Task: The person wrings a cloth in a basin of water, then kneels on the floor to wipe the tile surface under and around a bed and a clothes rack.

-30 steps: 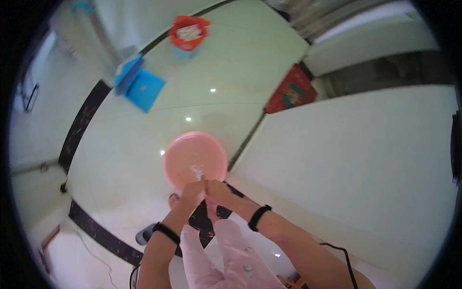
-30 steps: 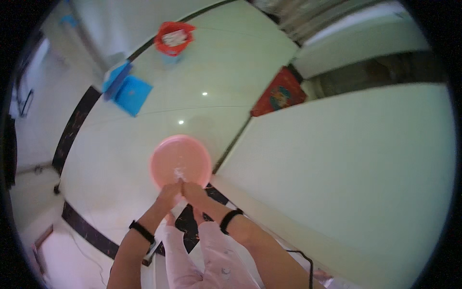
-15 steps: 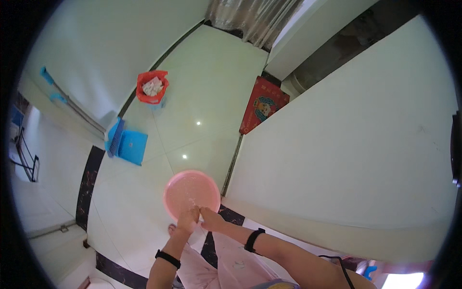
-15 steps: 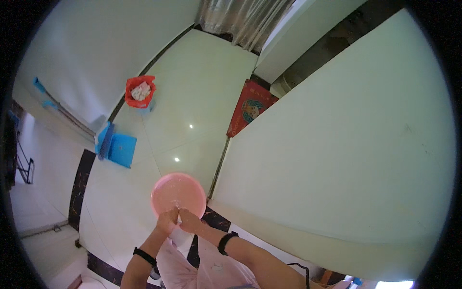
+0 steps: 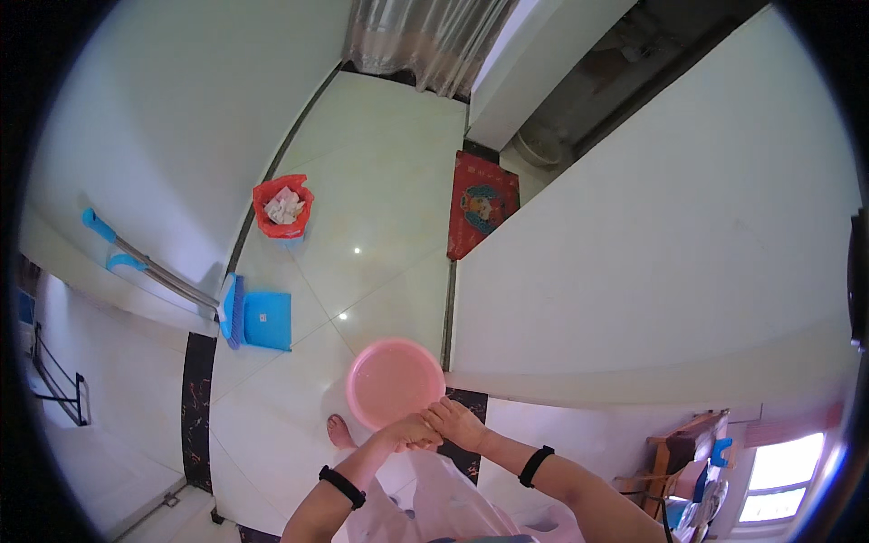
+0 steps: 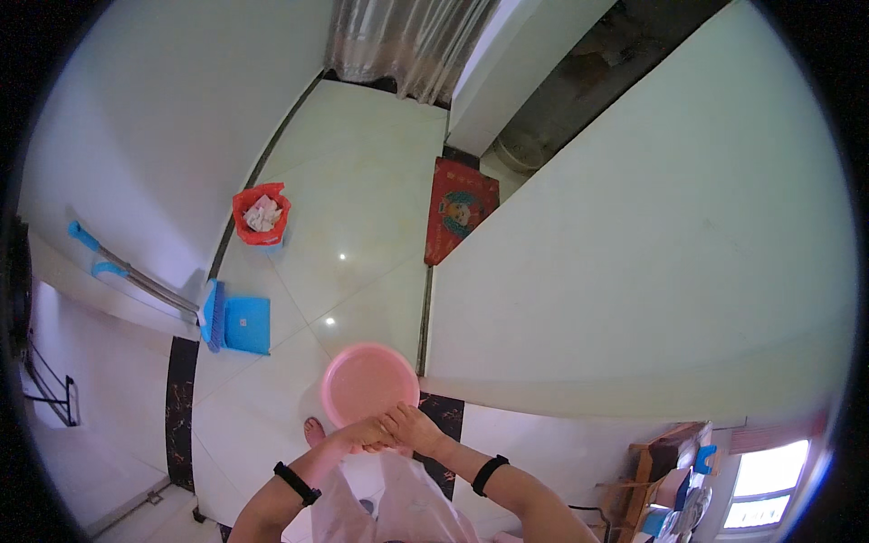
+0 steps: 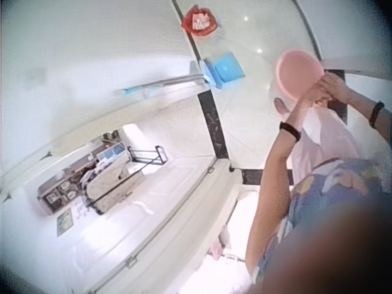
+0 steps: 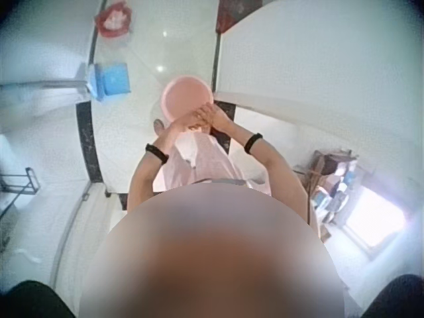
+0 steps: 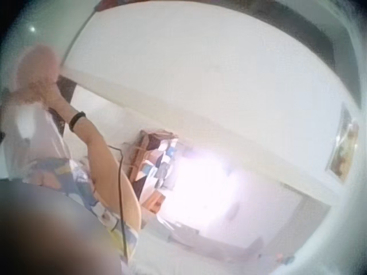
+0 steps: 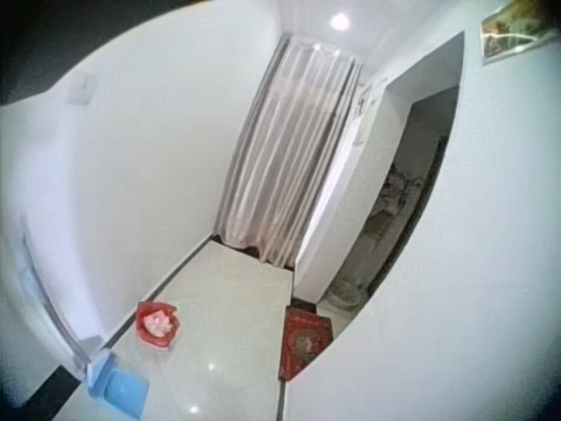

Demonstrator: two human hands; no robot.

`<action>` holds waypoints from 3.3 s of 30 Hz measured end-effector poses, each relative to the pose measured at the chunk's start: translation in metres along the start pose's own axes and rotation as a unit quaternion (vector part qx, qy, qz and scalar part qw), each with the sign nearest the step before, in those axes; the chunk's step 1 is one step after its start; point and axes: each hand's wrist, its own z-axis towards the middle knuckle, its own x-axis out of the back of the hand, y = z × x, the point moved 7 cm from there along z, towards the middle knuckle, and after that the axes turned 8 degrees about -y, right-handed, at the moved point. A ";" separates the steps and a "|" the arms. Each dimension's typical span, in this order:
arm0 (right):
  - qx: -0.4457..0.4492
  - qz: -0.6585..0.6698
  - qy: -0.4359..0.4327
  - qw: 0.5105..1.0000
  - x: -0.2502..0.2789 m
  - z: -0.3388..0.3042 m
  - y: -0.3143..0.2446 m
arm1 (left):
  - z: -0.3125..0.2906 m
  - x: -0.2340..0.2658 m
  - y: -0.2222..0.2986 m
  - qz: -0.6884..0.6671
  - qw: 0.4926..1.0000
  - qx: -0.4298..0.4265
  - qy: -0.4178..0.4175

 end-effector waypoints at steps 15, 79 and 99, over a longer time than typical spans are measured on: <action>-0.248 0.111 -0.135 0.953 0.007 -0.019 0.014 | -0.031 -0.049 0.062 0.535 0.747 -0.288 0.269; 0.260 0.355 -0.431 0.788 -0.057 0.318 -0.652 | -0.600 0.053 -0.457 -0.522 0.431 -0.427 0.600; -0.036 0.669 -0.408 0.620 -0.075 0.677 -0.649 | -0.817 0.295 -0.331 -0.349 0.589 -0.316 0.656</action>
